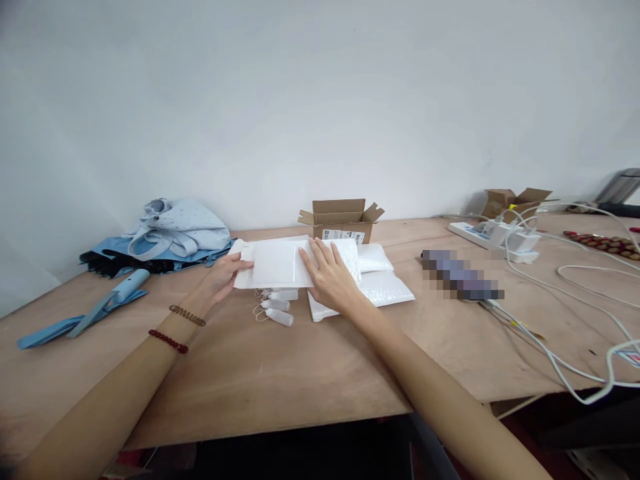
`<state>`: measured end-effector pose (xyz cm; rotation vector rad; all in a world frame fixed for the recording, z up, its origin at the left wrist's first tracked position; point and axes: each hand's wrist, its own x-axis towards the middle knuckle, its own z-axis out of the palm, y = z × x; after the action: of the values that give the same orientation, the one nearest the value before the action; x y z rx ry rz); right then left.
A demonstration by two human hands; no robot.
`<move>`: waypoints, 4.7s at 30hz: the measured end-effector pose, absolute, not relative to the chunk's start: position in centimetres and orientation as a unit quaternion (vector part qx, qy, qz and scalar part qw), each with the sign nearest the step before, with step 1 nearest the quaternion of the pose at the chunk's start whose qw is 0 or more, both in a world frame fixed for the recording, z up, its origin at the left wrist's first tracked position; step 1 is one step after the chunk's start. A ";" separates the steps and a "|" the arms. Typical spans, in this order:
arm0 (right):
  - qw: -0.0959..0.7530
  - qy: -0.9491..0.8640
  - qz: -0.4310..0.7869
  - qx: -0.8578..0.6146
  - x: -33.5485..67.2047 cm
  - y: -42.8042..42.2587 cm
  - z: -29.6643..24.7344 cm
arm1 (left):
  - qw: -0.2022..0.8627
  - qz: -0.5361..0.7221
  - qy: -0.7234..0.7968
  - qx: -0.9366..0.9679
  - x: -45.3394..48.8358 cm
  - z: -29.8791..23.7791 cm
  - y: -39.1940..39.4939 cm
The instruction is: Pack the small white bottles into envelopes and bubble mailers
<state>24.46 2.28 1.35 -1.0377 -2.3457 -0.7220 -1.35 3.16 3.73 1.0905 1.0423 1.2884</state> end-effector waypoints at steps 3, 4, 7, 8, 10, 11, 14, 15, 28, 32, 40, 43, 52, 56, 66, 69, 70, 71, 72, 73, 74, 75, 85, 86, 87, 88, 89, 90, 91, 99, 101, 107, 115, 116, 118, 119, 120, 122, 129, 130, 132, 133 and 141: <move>0.239 -0.863 -0.234 -0.378 24.4 2.1 1.4 | 0.567 0.519 0.405 0.495 0.1 4.0 2.4; 0.247 -0.864 -0.228 -0.376 24.4 2.0 1.4 | 0.570 0.513 0.394 0.507 0.5 4.0 2.1; 0.265 -0.865 -0.219 -0.366 24.2 1.8 1.5 | 0.579 0.494 0.371 0.532 1.6 3.7 1.6; 0.269 -0.865 -0.219 -0.363 24.1 1.7 1.6 | 0.581 0.490 0.368 0.536 1.8 3.5 1.5; 0.273 -0.865 -0.223 -0.357 23.9 1.6 1.7 | 0.582 0.484 0.365 0.542 2.2 3.2 1.3; 0.276 -0.865 -0.226 -0.354 23.9 1.5 1.8 | 0.580 0.483 0.368 0.543 2.3 3.1 1.2; 0.287 -0.860 -0.239 -0.347 23.7 1.3 2.0 | 0.556 0.484 0.394 0.548 2.3 2.9 1.3; 0.288 -0.859 -0.243 -0.346 23.7 1.2 2.1 | 0.545 0.486 0.404 0.550 2.3 2.9 1.3; 0.319 -0.817 -0.254 -0.407 25.9 3.4 2.0 | 0.280 0.435 0.547 0.659 -3.5 2.6 4.1; 0.313 -0.812 -0.256 -0.422 26.6 4.0 1.8 | 0.265 0.427 0.545 0.671 -3.9 2.2 4.3; 0.301 -0.814 -0.261 -0.422 26.3 3.9 1.6 | 0.261 0.409 0.527 0.698 -3.2 0.8 4.6; 0.300 -0.815 -0.262 -0.422 26.3 3.9 1.6 | 0.241 0.407 0.529 0.705 -3.1 0.4 4.8; 0.284 -0.818 -0.254 -0.431 26.1 3.8 1.5 | 0.239 0.438 0.538 0.679 -2.4 0.3 4.7; 0.269 -0.823 -0.250 -0.432 26.1 3.7 1.5 | 0.240 0.444 0.557 0.659 -1.7 0.5 4.5; 0.251 -0.821 -0.249 -0.448 26.2 3.9 1.3 | 0.191 0.492 0.527 0.666 -1.3 1.8 4.0; 0.241 -0.820 -0.248 -0.456 26.3 4.0 1.2 | 0.158 0.520 0.518 0.660 -1.2 2.7 3.6; 0.236 -0.821 -0.247 -0.458 26.3 4.1 1.1 | 0.153 0.530 0.514 0.657 -1.2 3.0 3.5; 0.233 -0.822 -0.245 -0.459 26.3 4.1 1.1 | 0.150 0.538 0.510 0.654 -1.1 3.2 3.4; 0.229 -0.822 -0.242 -0.461 26.2 4.2 1.0 | 0.150 0.544 0.505 0.653 -1.1 3.3 3.3; 0.226 -0.823 -0.240 -0.462 26.2 4.2 1.0 | 0.151 0.548 0.499 0.654 -1.0 3.4 3.2; 0.223 -0.824 -0.239 -0.463 26.2 4.2 1.0 | 0.152 0.549 0.492 0.658 -0.9 3.5 3.2; 0.221 -0.824 -0.238 -0.464 26.1 4.1 1.0 | 0.153 0.549 0.485 0.663 -0.7 3.4 3.1; 0.225 -0.837 -0.231 -0.441 25.6 3.8 0.9 | 0.179 0.569 0.472 0.650 1.4 3.1 2.3; 0.227 -0.837 -0.231 -0.440 25.6 3.8 0.9 | 0.176 0.580 0.477 0.637 1.4 3.3 2.2; 0.228 -0.838 -0.231 -0.439 25.6 3.8 0.9 | 0.174 0.590 0.481 0.625 1.4 3.4 2.2; 0.230 -0.838 -0.230 -0.438 25.6 3.8 1.0 | 0.174 0.598 0.484 0.615 1.3 3.6 2.2; 0.231 -0.839 -0.230 -0.435 25.6 3.7 1.0 | 0.175 0.603 0.486 0.607 1.2 3.6 2.3; 0.232 -0.841 -0.229 -0.432 25.5 3.6 1.1 | 0.177 0.606 0.488 0.602 1.1 3.5 2.3; 0.234 -0.842 -0.229 -0.429 25.4 3.5 1.1 | 0.178 0.607 0.489 0.600 1.1 3.4 2.4; 0.261 -0.850 -0.225 -0.399 24.5 2.7 1.5 | 0.231 0.519 0.444 0.693 2.1 2.4 2.0; 0.265 -0.849 -0.219 -0.402 24.7 2.8 1.5 | 0.241 0.508 0.439 0.701 1.7 2.8 2.0; 0.259 -0.837 -0.209 -0.433 25.5 3.4 1.3 | 0.148 0.401 0.577 0.696 -1.9 2.9 3.6; 0.246 -0.833 -0.213 -0.448 25.9 3.9 1.1 | 0.203 0.349 0.573 0.713 -3.3 1.1 4.8; 0.245 -0.832 -0.216 -0.448 25.9 4.0 1.1 | 0.199 0.370 0.567 0.708 -3.2 1.3 4.8; 0.241 -0.831 -0.221 -0.450 25.9 4.1 0.9 | 0.192 0.417 0.558 0.691 -3.1 2.0 4.6; 0.238 -0.831 -0.223 -0.451 25.9 4.2 0.9 | 0.191 0.438 0.555 0.682 -3.0 2.4 4.4; 0.235 -0.830 -0.226 -0.452 25.9 4.2 0.8 | 0.192 0.455 0.550 0.673 -2.9 2.8 4.3; 0.230 -0.832 -0.231 -0.450 25.8 4.3 0.7 | 0.197 0.482 0.537 0.664 -2.6 3.4 4.0; 0.235 -0.839 -0.229 -0.434 25.4 3.6 1.0 | 0.185 0.501 0.506 0.677 -0.3 3.2 3.0; 0.237 -0.840 -0.226 -0.432 25.3 3.4 1.1 | 0.170 0.501 0.503 0.683 0.1 3.0 2.8; 0.238 -0.844 -0.221 -0.427 25.0 3.1 1.2 | 0.148 0.501 0.487 0.700 1.0 2.5 2.4; 0.239 -0.846 -0.218 -0.424 24.9 3.0 1.2 | 0.146 0.498 0.476 0.709 1.5 2.3 2.2; 0.246 -0.852 -0.208 -0.414 24.7 2.9 1.1 | 0.238 0.468 0.420 0.741 3.0 2.0 1.4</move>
<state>24.69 2.91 1.06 -1.1281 -2.3231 -0.5677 3.00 1.43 1.99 2.0292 1.1498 1.2814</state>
